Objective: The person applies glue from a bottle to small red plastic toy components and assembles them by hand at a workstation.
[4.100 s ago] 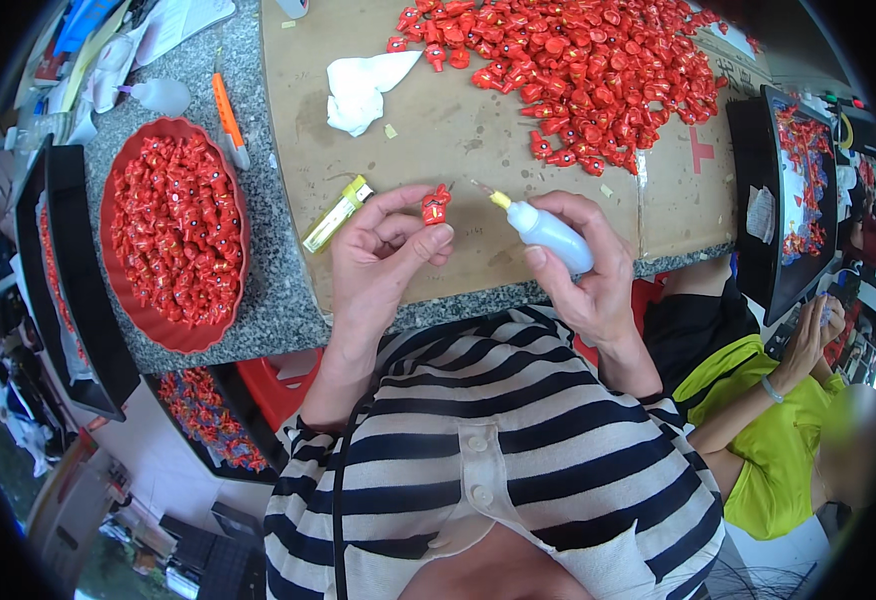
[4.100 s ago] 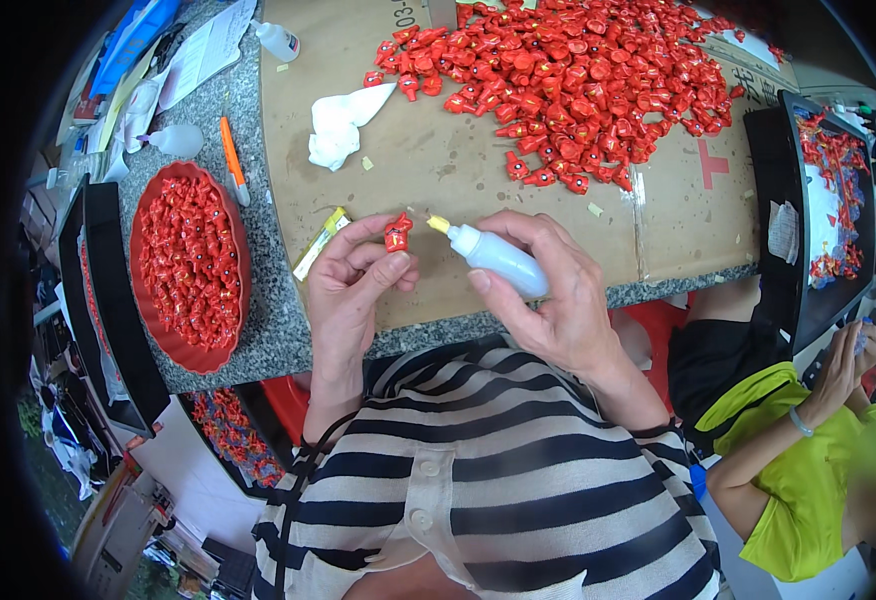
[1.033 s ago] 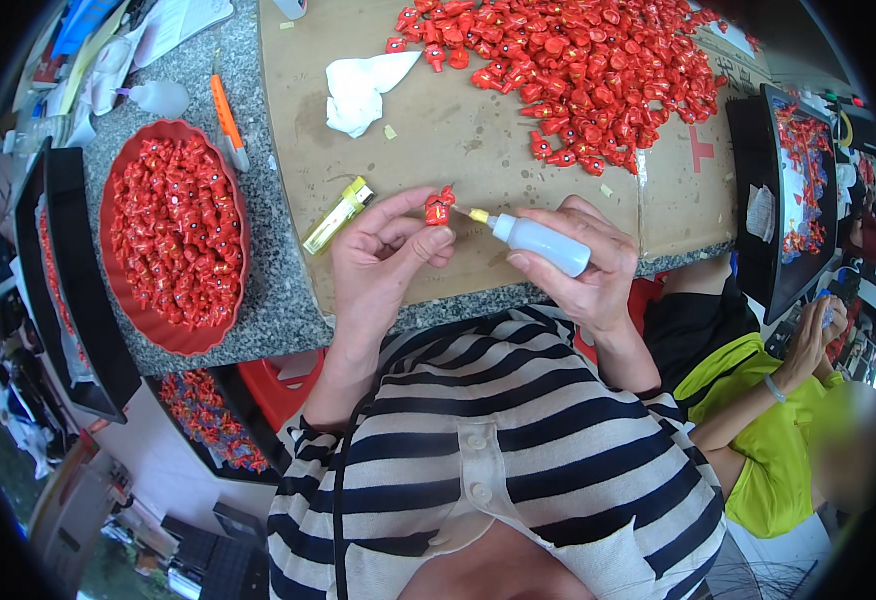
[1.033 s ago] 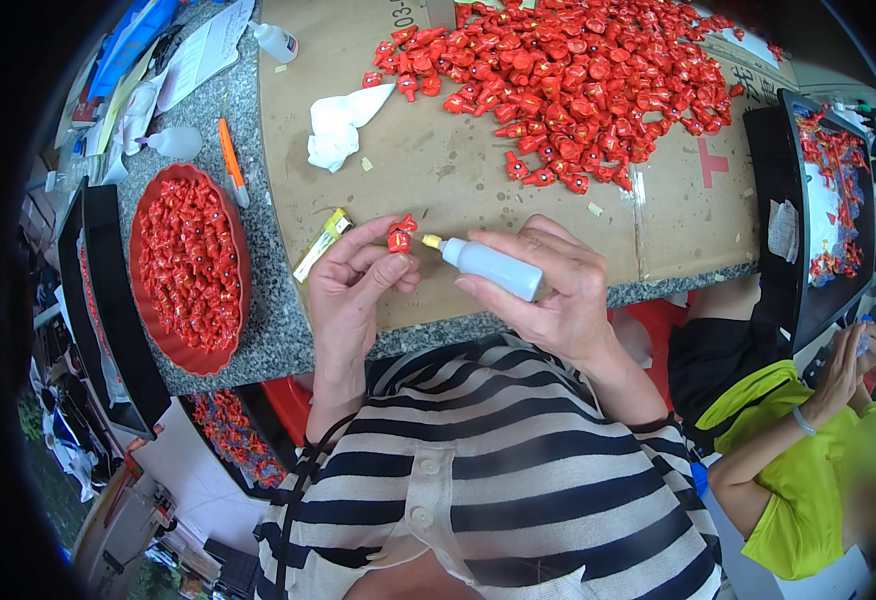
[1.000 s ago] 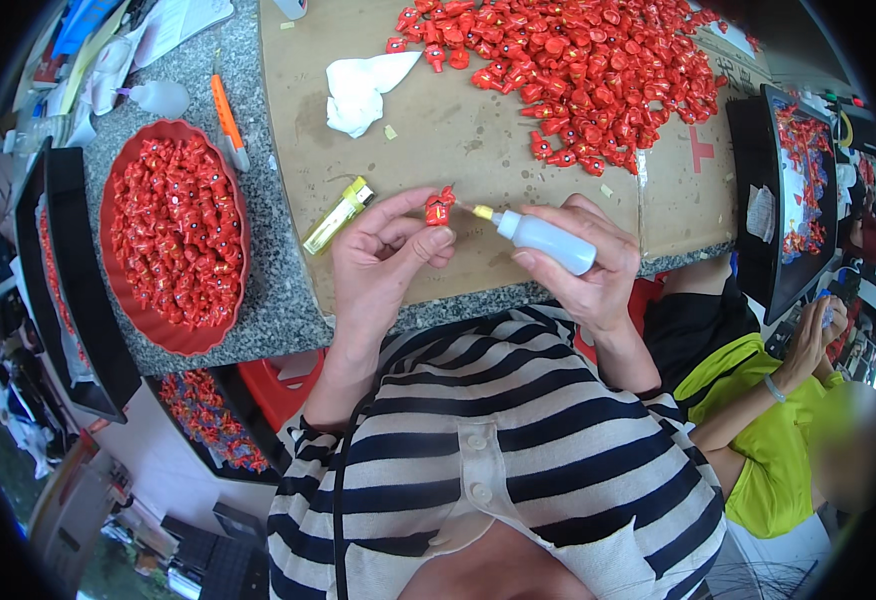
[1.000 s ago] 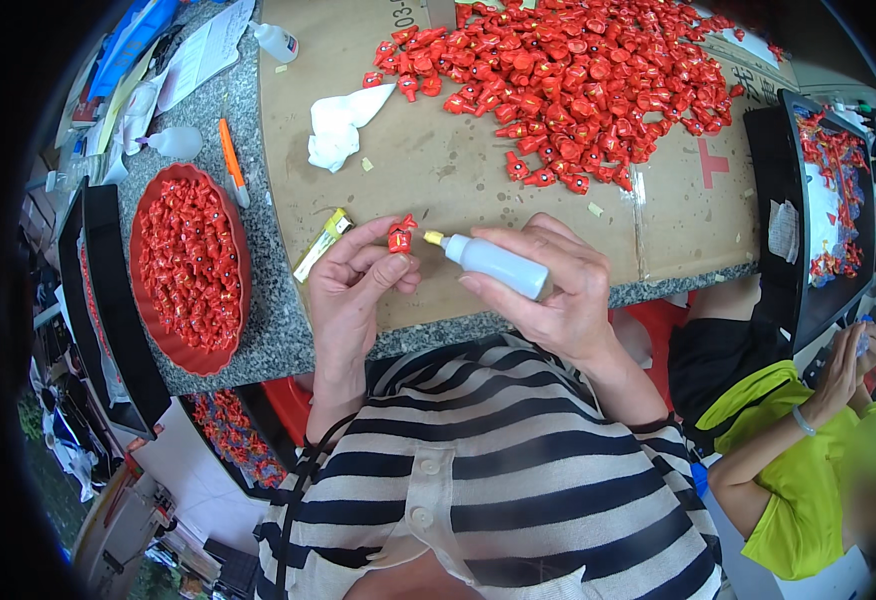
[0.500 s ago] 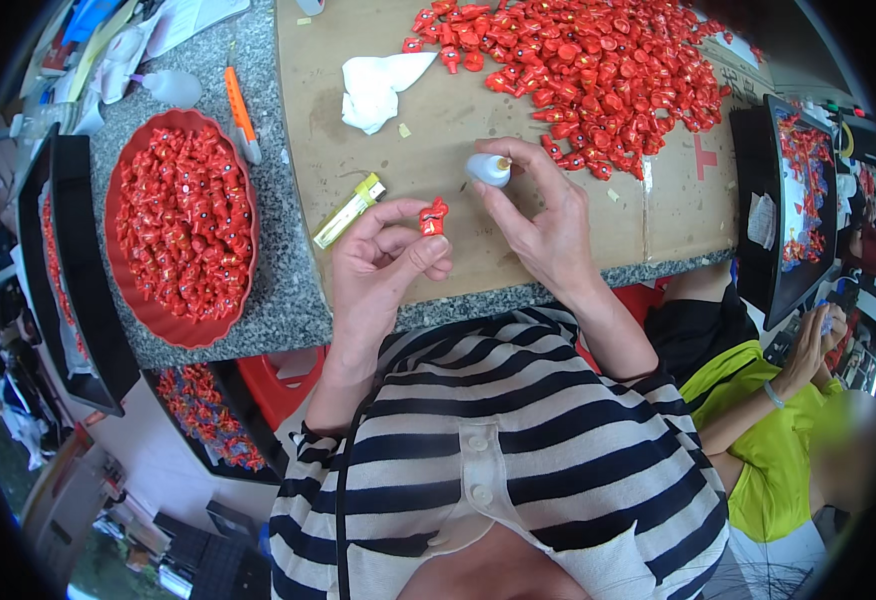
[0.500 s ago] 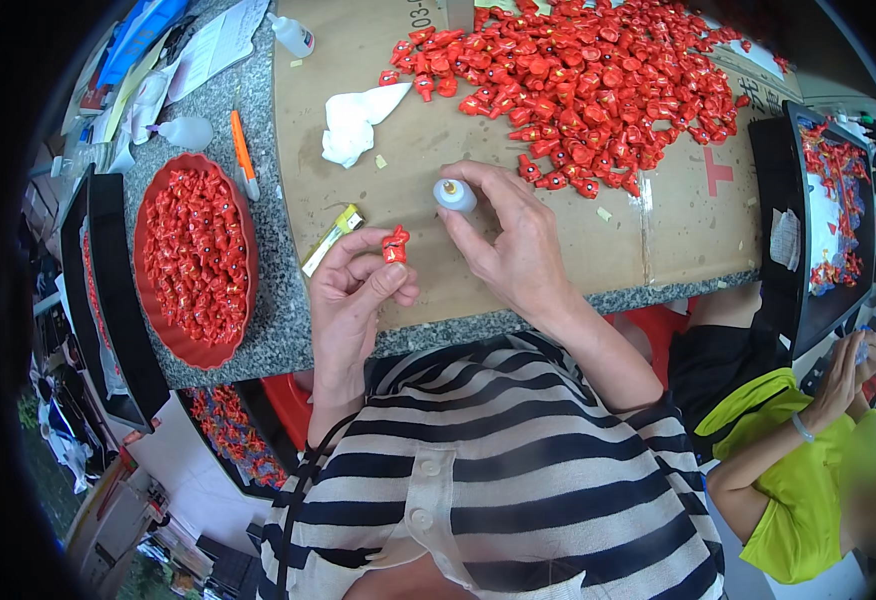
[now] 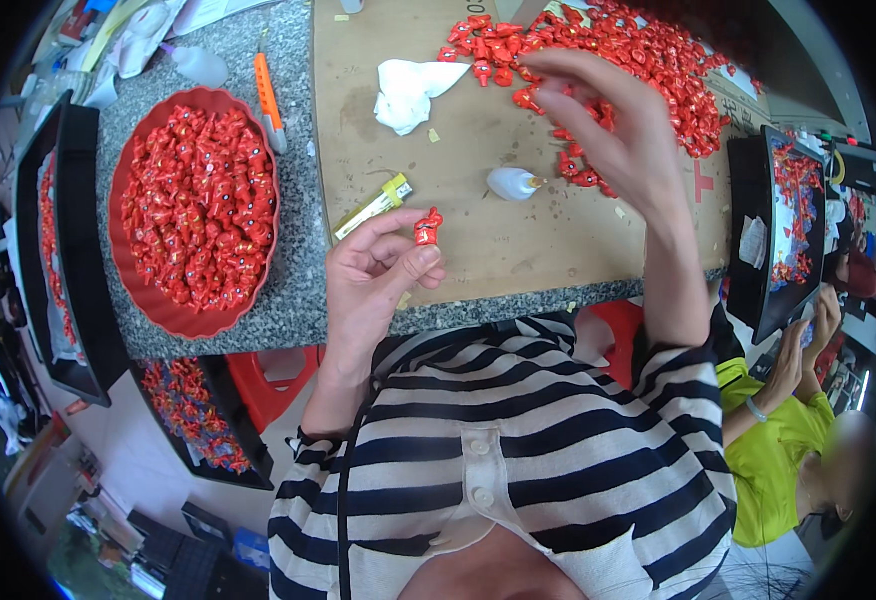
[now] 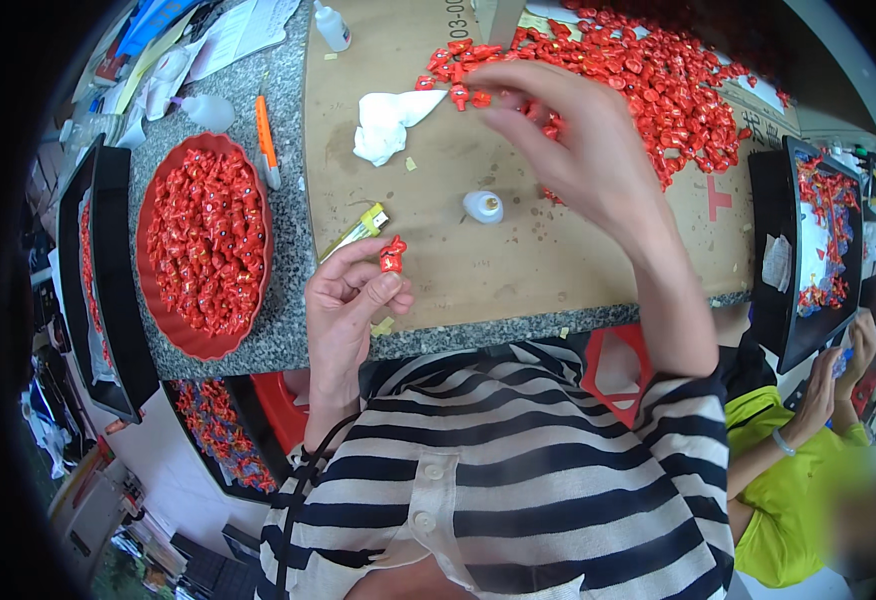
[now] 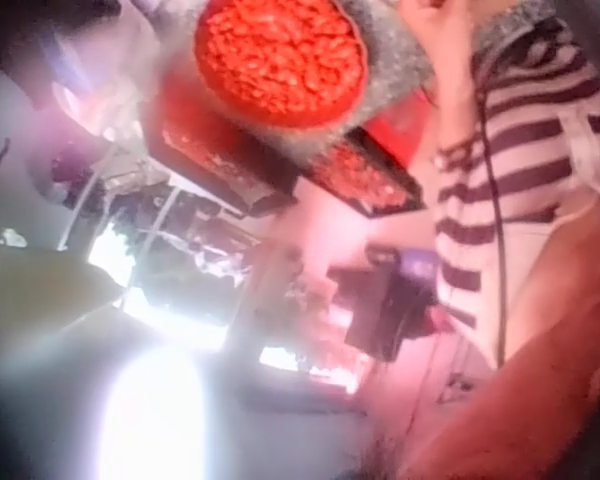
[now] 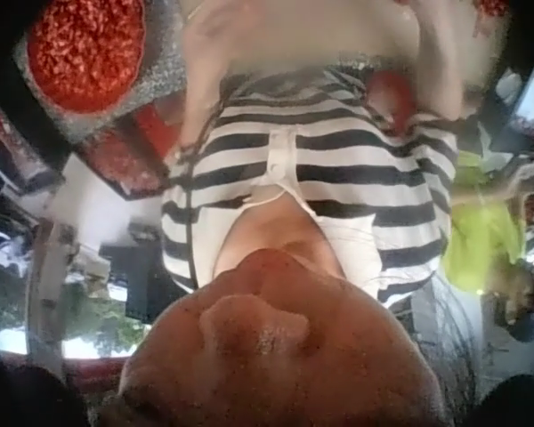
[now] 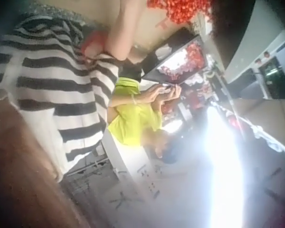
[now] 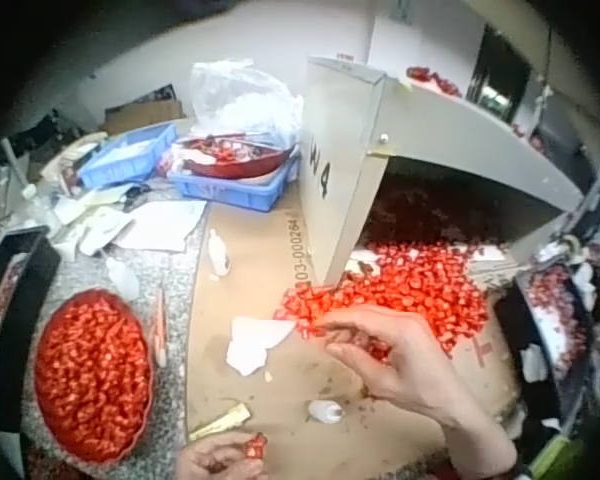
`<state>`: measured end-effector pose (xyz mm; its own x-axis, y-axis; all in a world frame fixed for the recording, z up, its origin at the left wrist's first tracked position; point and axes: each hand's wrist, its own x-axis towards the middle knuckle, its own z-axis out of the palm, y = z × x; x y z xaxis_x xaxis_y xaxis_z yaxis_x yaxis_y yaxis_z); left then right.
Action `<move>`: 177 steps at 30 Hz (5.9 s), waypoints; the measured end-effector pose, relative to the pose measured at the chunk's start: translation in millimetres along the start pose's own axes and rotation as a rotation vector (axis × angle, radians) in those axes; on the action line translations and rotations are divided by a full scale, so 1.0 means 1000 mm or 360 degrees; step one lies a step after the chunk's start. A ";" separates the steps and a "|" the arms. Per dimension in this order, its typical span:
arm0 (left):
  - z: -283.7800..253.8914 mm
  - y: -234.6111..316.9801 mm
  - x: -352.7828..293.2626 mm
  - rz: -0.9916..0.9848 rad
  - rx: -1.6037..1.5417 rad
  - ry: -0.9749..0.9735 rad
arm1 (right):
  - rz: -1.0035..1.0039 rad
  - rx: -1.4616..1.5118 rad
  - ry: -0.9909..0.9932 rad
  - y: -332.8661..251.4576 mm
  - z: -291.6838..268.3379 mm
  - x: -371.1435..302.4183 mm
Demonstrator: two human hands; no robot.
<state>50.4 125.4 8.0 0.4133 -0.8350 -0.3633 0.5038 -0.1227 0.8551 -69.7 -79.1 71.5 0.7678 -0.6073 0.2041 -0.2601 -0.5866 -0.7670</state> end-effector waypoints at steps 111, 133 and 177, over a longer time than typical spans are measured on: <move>0.018 -0.013 -0.016 0.0219 0.0241 -0.0155 | 0.0153 0.0656 0.0206 -0.007 0.068 -0.121; -0.022 0.004 -0.026 0.0400 0.0100 0.0284 | -0.0023 0.0006 0.0271 -0.038 0.108 -0.025; -0.013 0.003 -0.022 0.0524 0.0268 0.0083 | 0.0427 0.0751 -0.0097 -0.033 0.080 -0.078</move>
<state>53.2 150.4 13.8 0.5725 -0.8167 -0.0731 0.2072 0.0578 0.9766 -74.3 29.9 32.2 0.7469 -0.6622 -0.0611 -0.1712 -0.1026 -0.9799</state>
